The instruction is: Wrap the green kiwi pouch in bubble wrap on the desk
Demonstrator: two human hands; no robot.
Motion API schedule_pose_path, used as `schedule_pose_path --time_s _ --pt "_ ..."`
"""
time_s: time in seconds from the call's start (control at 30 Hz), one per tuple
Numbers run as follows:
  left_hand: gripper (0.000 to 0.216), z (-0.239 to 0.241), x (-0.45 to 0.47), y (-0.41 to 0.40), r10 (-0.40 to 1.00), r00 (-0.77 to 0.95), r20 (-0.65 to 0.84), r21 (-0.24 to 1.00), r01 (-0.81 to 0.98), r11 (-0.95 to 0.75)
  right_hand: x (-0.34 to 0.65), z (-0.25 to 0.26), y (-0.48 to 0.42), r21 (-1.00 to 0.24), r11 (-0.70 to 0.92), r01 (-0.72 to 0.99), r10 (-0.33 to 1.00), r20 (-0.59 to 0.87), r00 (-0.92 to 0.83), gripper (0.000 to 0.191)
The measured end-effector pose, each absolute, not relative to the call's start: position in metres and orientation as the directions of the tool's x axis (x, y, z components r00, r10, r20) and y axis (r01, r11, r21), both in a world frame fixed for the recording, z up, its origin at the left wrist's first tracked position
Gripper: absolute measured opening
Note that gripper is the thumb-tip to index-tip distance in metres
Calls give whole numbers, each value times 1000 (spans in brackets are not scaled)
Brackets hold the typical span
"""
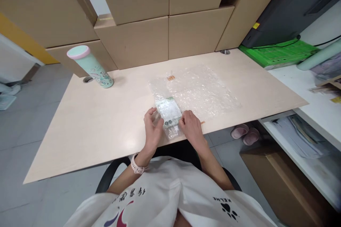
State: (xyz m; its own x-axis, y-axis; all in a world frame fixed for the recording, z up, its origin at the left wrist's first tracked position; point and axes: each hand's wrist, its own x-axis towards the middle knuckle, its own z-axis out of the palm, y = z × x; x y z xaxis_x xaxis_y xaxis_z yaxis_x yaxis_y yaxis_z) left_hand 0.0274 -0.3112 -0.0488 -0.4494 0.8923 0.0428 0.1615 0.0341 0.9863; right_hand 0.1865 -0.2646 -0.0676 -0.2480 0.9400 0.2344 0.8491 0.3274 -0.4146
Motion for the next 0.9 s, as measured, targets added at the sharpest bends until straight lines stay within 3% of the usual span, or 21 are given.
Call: schedule_pose_path --time_s 0.17,0.27,0.37,0.43,0.53,0.63,0.7,0.9 --pt "68 -44 20 -315 890 -292 -351 913 -320 255 185 -65 -265 -470 394 790 917 256 -305 39" --pt "64 -35 24 -322 910 -224 -349 886 -395 243 188 -61 -264 -533 440 723 898 232 -375 43" --pt "50 -30 31 -328 981 -154 -115 967 -246 75 194 -58 -265 -647 459 609 876 213 -433 38" --pt "46 -33 35 -328 995 -6 95 995 -10 -95 201 -58 -267 -700 477 531 853 222 -473 30" --pt "52 -47 42 -319 913 272 304 839 377 -392 212 -63 -269 -639 485 597 868 267 -419 29" --pt "57 -64 53 -307 848 406 341 619 582 -528 223 -70 -268 -545 446 710 895 282 -346 30" --pt "56 -71 62 -301 841 422 337 528 655 -541 230 -75 -267 -549 445 708 896 280 -345 29" --pt "49 -74 78 -299 866 401 299 409 766 -496 251 -75 -275 -444 343 828 917 347 -194 21"
